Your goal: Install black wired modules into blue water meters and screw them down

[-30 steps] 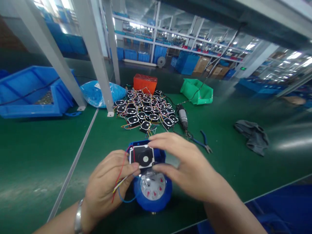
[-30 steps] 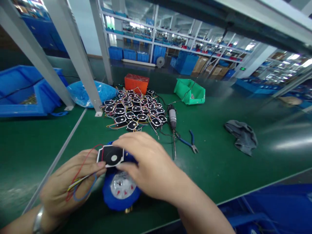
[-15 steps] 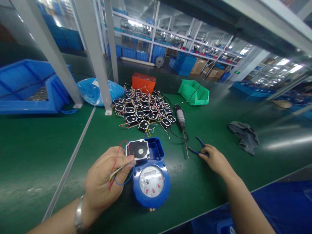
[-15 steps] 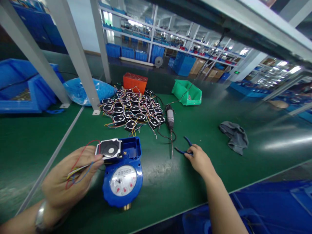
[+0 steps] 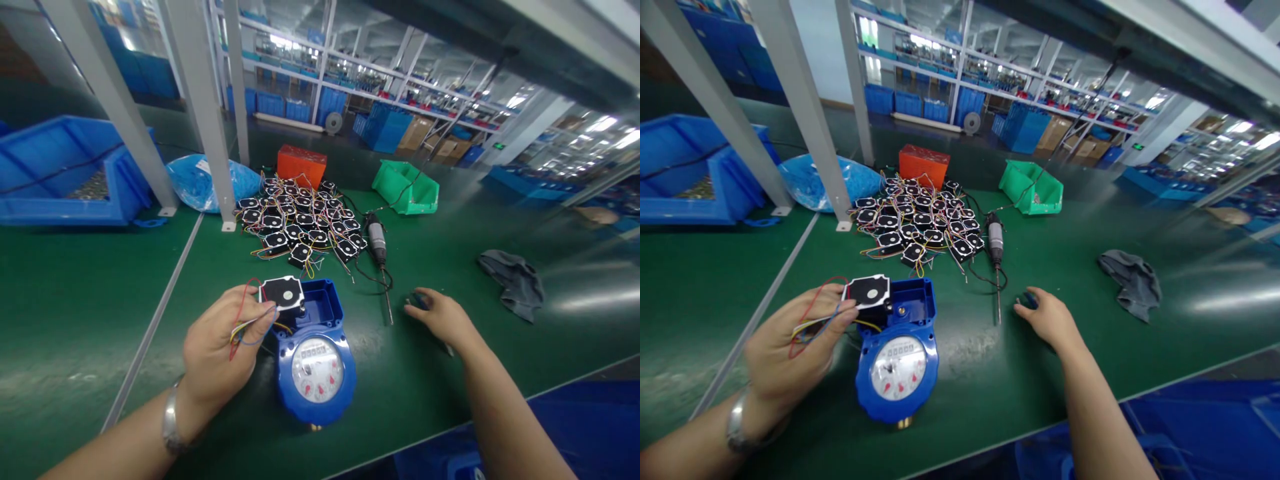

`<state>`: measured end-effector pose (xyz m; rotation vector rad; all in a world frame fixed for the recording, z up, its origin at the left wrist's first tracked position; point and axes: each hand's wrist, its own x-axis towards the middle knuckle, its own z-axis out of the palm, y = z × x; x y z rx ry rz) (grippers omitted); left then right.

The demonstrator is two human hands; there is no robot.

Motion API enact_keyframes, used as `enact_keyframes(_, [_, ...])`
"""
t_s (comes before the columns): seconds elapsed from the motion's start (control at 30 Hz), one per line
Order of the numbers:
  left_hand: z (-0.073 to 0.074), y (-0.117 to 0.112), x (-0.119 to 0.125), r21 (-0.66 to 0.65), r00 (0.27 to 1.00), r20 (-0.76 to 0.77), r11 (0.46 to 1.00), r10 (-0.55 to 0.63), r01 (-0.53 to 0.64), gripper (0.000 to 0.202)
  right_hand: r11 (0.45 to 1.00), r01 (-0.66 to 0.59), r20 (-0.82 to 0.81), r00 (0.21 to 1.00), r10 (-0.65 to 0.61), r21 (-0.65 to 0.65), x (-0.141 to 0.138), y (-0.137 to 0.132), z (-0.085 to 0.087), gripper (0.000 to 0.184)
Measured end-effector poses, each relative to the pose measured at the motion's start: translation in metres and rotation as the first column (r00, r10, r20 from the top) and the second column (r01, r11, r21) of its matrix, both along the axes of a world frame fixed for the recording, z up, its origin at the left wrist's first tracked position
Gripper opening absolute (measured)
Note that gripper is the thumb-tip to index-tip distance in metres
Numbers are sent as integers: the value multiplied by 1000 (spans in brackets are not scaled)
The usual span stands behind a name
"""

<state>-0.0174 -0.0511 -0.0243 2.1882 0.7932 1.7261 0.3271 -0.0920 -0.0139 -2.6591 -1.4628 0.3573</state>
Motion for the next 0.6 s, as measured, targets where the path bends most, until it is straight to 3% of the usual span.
enact_keyframes(0.07, [-1,1,0,-9,1000,-2,1000,5,-5,20,972,91,-207,977,-46,216,-4,-3,24,54])
enact_keyframes(0.1, [-2,2,1,-17,1000,-3,1000,6,-6,19,912,142,-358,934,5,384,-10,-5,38,55])
enact_keyframes(0.13, [-2,2,0,-24,1000,-1,1000,7,-7,19,808,206,-486,867,111,552,-18,-6,52,53])
enact_keyframes(0.2, [-3,2,0,-28,1000,2,1000,12,-12,19,594,194,-548,670,501,780,-43,-6,76,45])
enact_keyframes(0.23, [-4,2,0,-27,1000,-1,1000,15,-15,19,560,149,-537,559,632,815,-58,-5,85,43])
enact_keyframes(0.33, [-3,2,0,-19,1000,-7,1000,17,-17,19,568,28,-550,292,782,822,-103,6,93,42])
enact_keyframes(0.43, [-3,2,0,-31,1000,-14,999,11,-11,18,625,-82,-615,114,780,777,-133,23,78,44])
enact_keyframes(0.5, [-2,3,-1,-39,1000,-23,999,14,-15,17,655,-126,-653,67,755,745,-143,33,64,45])
enact_keyframes(0.6, [-2,3,-2,-53,999,-45,998,26,-29,16,686,-147,-685,62,726,713,-147,43,48,49])
